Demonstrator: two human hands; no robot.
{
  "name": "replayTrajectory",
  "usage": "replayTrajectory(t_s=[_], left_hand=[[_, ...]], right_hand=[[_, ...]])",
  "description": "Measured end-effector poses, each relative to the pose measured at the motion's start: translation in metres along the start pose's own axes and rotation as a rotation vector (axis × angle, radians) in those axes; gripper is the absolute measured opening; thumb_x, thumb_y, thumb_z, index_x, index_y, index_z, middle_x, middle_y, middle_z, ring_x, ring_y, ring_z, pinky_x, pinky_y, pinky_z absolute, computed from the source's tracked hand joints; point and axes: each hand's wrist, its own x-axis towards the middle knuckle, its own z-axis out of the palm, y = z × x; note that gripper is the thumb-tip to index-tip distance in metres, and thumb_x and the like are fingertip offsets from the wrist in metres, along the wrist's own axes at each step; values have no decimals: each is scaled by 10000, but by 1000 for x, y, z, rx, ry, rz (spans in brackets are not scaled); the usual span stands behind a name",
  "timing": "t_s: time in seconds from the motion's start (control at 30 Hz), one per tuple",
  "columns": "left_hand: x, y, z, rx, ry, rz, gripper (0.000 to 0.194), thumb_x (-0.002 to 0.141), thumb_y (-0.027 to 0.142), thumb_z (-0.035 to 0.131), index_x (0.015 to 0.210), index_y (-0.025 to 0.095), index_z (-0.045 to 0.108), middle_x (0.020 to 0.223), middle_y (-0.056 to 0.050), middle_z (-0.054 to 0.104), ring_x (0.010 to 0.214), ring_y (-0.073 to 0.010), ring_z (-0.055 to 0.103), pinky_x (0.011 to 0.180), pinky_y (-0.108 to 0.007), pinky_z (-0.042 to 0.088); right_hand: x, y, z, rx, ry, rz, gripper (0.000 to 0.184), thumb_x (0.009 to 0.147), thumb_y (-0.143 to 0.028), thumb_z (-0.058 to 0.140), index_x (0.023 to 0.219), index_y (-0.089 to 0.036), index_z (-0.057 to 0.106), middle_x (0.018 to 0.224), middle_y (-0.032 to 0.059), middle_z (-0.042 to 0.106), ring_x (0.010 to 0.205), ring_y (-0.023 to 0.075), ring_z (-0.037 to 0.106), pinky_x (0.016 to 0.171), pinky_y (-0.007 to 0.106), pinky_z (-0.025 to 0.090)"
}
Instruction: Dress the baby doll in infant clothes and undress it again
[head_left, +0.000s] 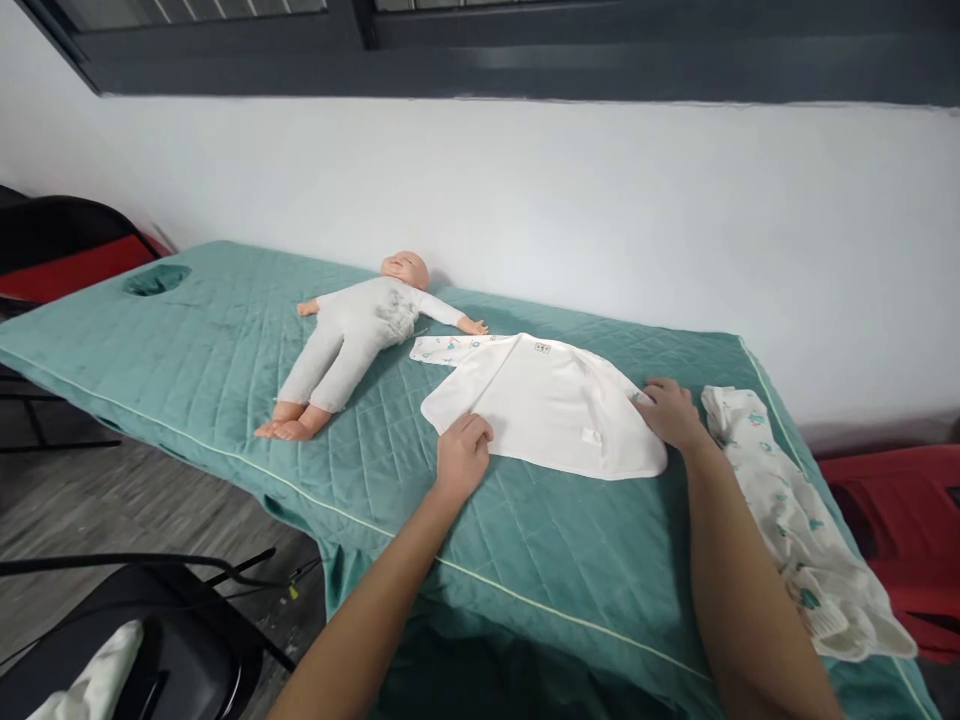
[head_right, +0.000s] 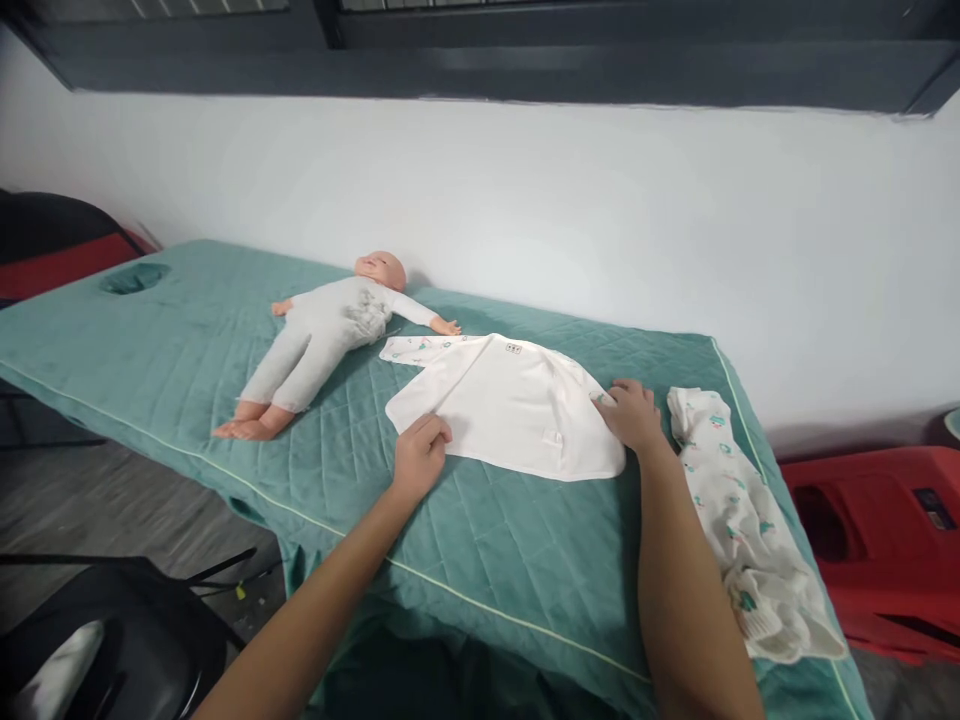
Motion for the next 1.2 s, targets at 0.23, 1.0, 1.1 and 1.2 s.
replayTrajectory(t_s=[0.23,1.0,1.1,1.2], left_hand=[[-2,-1,0,-14,-2,-15,247,736,7,395,678,198,540,696,-6,592,701,-151,564,665,-265,434],[36,-76,-123,26,272,-38,268,782,9,443,878,211,591,1035,-68,657,1028,-218,585,928,-389,477],[59,-128,-164,215,252,-149,314,805,79,530,1092,192,588,1270,-139,575,1230,-306,507,1037,-491,418],[80,-180,-189,215,143,-362,500,827,216,626,1304,158,490,1439,-196,438,1345,-366,425,1066,-541,395]], right_hand=[[14,5,-18,171,42,263,351,747,-559,606,800,-214,639,817,83,670,827,281,632,776,410,498],[-15,-182,57,144,-62,-352,573,899,-450,446,1359,-112,495,1443,222,503,1385,385,421,1140,582,322],[7,-215,64,170,45,-373,536,927,-444,399,1344,-123,497,1439,220,498,1388,361,412,1136,577,316],[35,-269,66,299,66,-421,552,920,-466,431,1351,-126,487,1427,203,500,1368,325,433,1125,513,356]])
